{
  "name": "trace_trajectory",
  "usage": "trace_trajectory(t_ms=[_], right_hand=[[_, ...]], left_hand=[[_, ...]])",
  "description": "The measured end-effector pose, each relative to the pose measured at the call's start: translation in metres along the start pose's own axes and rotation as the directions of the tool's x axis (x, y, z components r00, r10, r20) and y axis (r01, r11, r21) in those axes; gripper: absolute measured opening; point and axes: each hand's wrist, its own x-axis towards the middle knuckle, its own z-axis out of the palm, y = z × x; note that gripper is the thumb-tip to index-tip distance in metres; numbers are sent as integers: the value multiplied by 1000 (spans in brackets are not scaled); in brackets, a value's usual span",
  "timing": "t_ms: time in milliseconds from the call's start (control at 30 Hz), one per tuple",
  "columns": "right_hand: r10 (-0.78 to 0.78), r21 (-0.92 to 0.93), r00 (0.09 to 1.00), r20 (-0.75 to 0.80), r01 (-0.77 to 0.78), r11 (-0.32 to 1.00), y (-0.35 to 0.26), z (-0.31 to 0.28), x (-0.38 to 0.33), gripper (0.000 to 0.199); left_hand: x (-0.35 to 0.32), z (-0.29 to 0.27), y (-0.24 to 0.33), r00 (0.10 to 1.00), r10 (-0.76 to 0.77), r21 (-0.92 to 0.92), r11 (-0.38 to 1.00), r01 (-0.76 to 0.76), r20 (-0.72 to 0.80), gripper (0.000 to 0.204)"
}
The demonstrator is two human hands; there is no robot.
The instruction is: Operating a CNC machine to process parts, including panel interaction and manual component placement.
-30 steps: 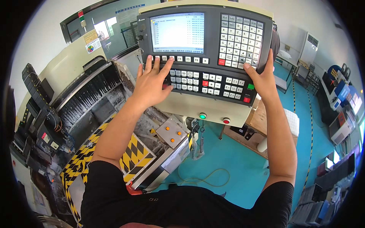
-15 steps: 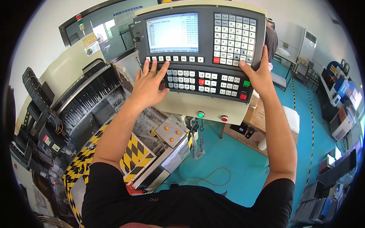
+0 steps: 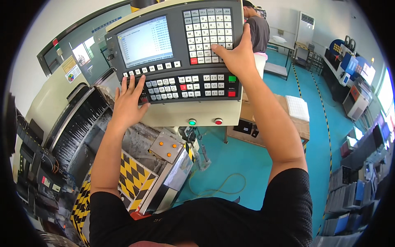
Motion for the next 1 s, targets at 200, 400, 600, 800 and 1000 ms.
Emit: trace_trajectory(t_ms=[200,400,600,800,1000], right_hand=[[71,294,995,67,-88,952,6,1,-3,110],[86,339,991,98,-115,934,7,-2,-5,109],[79,378,979,190,-147,914,12,-13,-5,104],[26,372,964,263,-126,919,24,-19,-26,101],[-11,388,955,296,-109,915,29,-23,-24,104]], left_hand=[[-1,-2,-1,1000,-3,19,1000,3,2,86],[2,0,4,1000,5,27,1000,-6,23,90],[1,1,1,999,14,9,1000,-14,-29,84],[0,4,1,999,18,25,1000,-17,-29,85],[1,3,1,1000,15,-4,1000,-15,-21,87]])
